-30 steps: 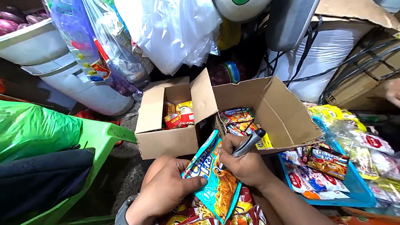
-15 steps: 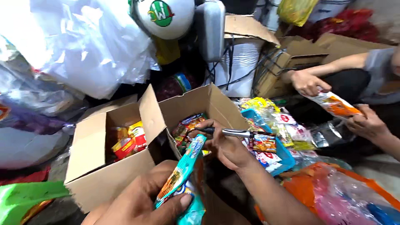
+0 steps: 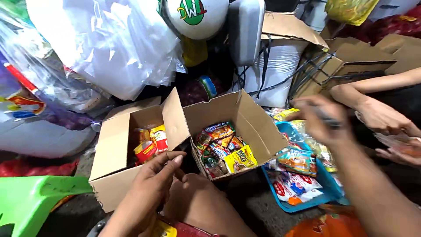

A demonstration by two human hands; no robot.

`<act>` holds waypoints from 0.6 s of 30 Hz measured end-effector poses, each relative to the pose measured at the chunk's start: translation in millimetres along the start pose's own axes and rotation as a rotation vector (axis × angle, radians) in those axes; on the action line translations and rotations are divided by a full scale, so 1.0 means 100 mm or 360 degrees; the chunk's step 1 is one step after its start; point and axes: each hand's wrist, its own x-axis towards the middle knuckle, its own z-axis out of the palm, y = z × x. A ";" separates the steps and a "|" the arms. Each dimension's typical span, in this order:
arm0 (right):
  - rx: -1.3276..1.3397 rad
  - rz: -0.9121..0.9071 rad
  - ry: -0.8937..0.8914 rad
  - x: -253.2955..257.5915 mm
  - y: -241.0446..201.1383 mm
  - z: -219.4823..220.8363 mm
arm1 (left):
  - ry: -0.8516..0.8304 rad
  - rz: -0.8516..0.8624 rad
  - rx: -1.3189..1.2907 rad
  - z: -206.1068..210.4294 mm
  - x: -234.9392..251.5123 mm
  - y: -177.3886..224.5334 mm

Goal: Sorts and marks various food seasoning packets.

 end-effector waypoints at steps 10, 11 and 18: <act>-0.1188 0.0052 -0.1640 1.26 1.35 2.75 | 0.0022 -0.0092 -0.0053 -0.03 -0.03 -0.12; -0.1191 0.0027 -0.1605 1.27 1.36 2.83 | -0.0003 -0.0067 -0.0058 -0.06 -0.03 -0.14; -0.0988 0.0317 -0.1565 1.00 1.51 2.86 | -0.0125 -0.0161 -0.0124 -0.23 0.02 -0.16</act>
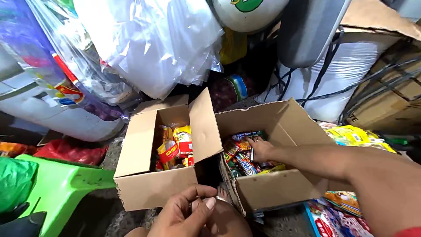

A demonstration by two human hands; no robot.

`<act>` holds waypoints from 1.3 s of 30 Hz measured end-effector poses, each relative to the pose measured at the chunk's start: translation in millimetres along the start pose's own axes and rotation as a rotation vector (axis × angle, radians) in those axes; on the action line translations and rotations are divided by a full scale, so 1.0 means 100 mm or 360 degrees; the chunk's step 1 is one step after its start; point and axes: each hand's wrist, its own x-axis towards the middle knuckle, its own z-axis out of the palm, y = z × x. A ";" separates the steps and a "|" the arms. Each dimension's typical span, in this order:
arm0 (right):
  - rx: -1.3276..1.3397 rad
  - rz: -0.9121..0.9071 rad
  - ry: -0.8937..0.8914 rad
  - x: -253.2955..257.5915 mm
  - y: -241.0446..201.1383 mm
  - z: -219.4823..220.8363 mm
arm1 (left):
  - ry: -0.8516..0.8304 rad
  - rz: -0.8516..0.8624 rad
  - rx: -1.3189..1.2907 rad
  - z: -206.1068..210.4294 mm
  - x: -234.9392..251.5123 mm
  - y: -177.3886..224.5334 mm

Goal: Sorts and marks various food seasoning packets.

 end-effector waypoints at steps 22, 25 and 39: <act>0.1576 0.1044 0.0858 0.51 -0.08 0.64 | -0.0026 -0.0083 0.0041 -0.03 0.00 -0.02; 0.1735 0.1067 0.0862 0.48 -0.18 0.54 | -0.0097 -0.0074 0.0058 -0.02 0.06 0.00; 0.1796 0.0526 0.1283 -0.52 -0.35 -0.24 | 0.0153 0.0191 0.0091 0.02 0.03 0.01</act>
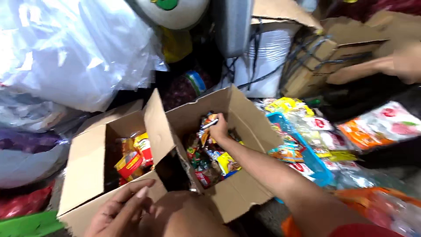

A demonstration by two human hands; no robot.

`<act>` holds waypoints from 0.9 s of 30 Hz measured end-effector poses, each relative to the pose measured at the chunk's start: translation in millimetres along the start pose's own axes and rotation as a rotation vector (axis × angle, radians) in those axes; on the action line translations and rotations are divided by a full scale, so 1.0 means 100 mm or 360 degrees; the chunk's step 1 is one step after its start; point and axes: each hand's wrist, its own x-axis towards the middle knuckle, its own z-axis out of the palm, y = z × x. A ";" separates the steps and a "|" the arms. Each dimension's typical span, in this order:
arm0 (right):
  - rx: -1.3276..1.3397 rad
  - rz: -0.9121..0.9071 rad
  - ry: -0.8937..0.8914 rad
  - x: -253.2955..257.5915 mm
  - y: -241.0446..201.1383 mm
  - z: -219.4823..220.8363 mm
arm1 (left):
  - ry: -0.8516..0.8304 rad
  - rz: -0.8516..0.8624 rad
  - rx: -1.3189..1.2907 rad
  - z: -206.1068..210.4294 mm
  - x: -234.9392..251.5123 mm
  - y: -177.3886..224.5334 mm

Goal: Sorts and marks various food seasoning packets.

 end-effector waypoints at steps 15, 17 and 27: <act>0.1104 -0.0779 -0.0441 -3.10 -0.40 -1.14 | 0.0140 -0.0197 -0.0186 0.02 -1.22 0.17; 0.0744 -0.0802 -0.0546 -2.99 -0.34 -1.18 | 0.0193 -0.0375 -0.0206 -0.01 -1.20 0.05; 0.1488 -0.0787 -0.1306 -2.83 -1.06 -1.23 | -0.0013 0.0125 -0.0159 -0.02 -1.12 -0.25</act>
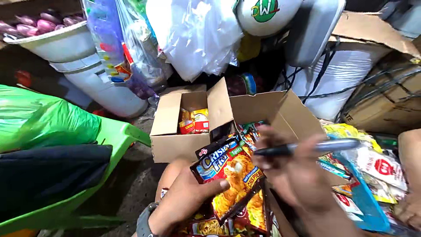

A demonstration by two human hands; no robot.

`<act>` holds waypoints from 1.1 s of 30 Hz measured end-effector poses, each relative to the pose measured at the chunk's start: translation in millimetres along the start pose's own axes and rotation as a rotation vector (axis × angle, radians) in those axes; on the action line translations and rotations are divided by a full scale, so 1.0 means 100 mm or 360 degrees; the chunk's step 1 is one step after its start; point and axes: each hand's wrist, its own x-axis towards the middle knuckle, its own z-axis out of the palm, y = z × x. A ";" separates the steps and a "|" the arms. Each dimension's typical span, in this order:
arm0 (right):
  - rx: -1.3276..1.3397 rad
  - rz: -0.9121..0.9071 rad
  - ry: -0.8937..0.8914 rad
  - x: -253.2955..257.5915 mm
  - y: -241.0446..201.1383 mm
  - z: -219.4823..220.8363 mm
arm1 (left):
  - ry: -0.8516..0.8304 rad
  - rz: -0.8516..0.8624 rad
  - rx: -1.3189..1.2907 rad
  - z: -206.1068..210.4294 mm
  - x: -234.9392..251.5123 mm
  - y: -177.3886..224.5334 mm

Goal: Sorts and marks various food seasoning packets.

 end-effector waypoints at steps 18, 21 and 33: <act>-0.0721 -0.0224 0.0078 0.04 0.63 0.12 | -0.0003 -0.0041 -0.0053 -0.11 0.02 -0.05; -0.0796 -0.0178 0.0042 0.03 0.62 0.12 | 0.0009 -0.0056 -0.0054 -0.11 0.01 -0.05; -0.0843 -0.0061 0.0328 0.06 0.61 0.15 | 0.0016 -0.0049 -0.0039 -0.09 0.02 -0.07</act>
